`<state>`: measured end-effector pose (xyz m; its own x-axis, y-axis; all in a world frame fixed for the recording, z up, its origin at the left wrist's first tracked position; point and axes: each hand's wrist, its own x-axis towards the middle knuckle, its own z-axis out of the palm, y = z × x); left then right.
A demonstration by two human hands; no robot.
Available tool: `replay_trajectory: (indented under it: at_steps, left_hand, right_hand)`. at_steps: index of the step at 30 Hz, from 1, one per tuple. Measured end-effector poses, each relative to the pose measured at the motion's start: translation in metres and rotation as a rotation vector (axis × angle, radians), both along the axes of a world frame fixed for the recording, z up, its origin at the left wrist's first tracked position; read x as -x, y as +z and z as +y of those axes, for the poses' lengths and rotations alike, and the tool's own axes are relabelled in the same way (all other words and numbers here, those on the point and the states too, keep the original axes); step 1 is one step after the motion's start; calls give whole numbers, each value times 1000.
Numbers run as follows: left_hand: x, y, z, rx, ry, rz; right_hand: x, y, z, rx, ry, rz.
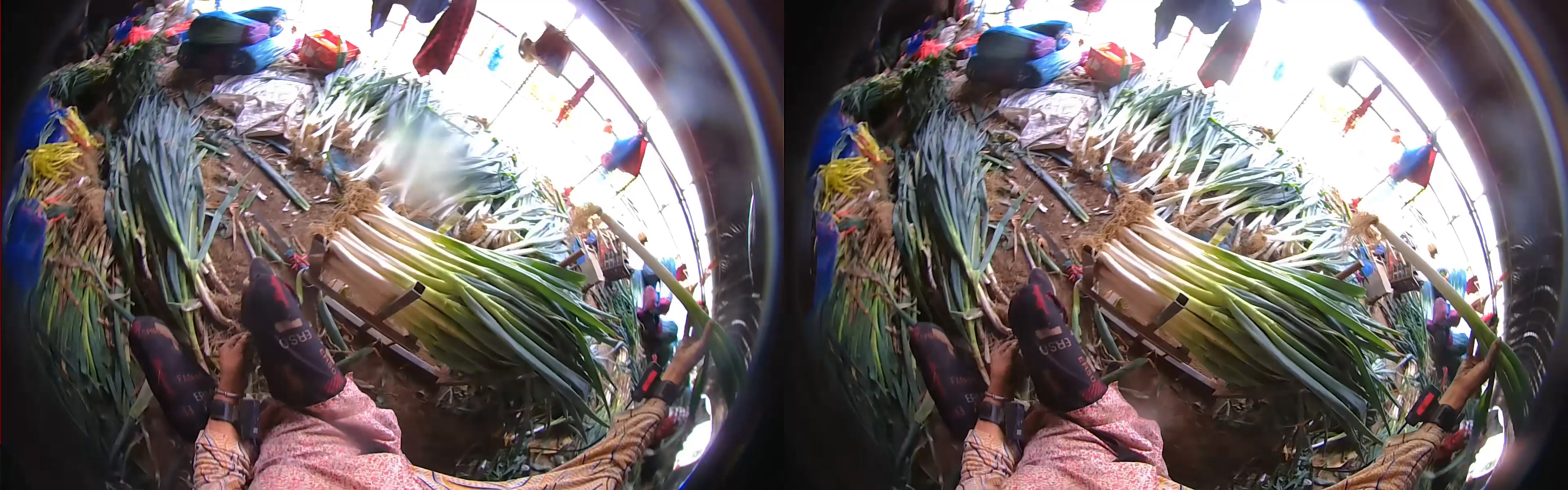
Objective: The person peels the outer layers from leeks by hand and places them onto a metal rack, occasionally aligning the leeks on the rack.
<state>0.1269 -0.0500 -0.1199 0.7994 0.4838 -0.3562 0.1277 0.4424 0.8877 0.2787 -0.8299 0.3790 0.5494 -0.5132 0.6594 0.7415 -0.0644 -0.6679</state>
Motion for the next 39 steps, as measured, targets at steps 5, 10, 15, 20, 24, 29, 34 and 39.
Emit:
replay_trajectory:
  at_steps: [5,10,15,20,24,29,34,39]
  left_hand:
    - [13,20,4,52,159,98]
    - [42,-7,24,45,202,82]
    - [56,16,24,-57,294,210]
    - [64,-15,25,-380,225,190]
    - [46,-10,17,-191,232,212]
    - [41,-57,20,-198,114,252]
    - [73,-167,50,-442,36,331]
    - [29,-65,15,-152,146,127]
  right_hand:
    - [-100,-103,67,-50,-57,148]
    - [-209,-247,215,-359,210,412]
    - [-282,-370,278,-640,326,671]
    - [-300,-399,292,-681,340,807]
    - [-253,-352,291,-655,637,1110]
    - [-210,-321,299,108,473,1051]
    - [-252,-328,328,1306,81,622]
    - [-280,-337,344,1856,81,820]
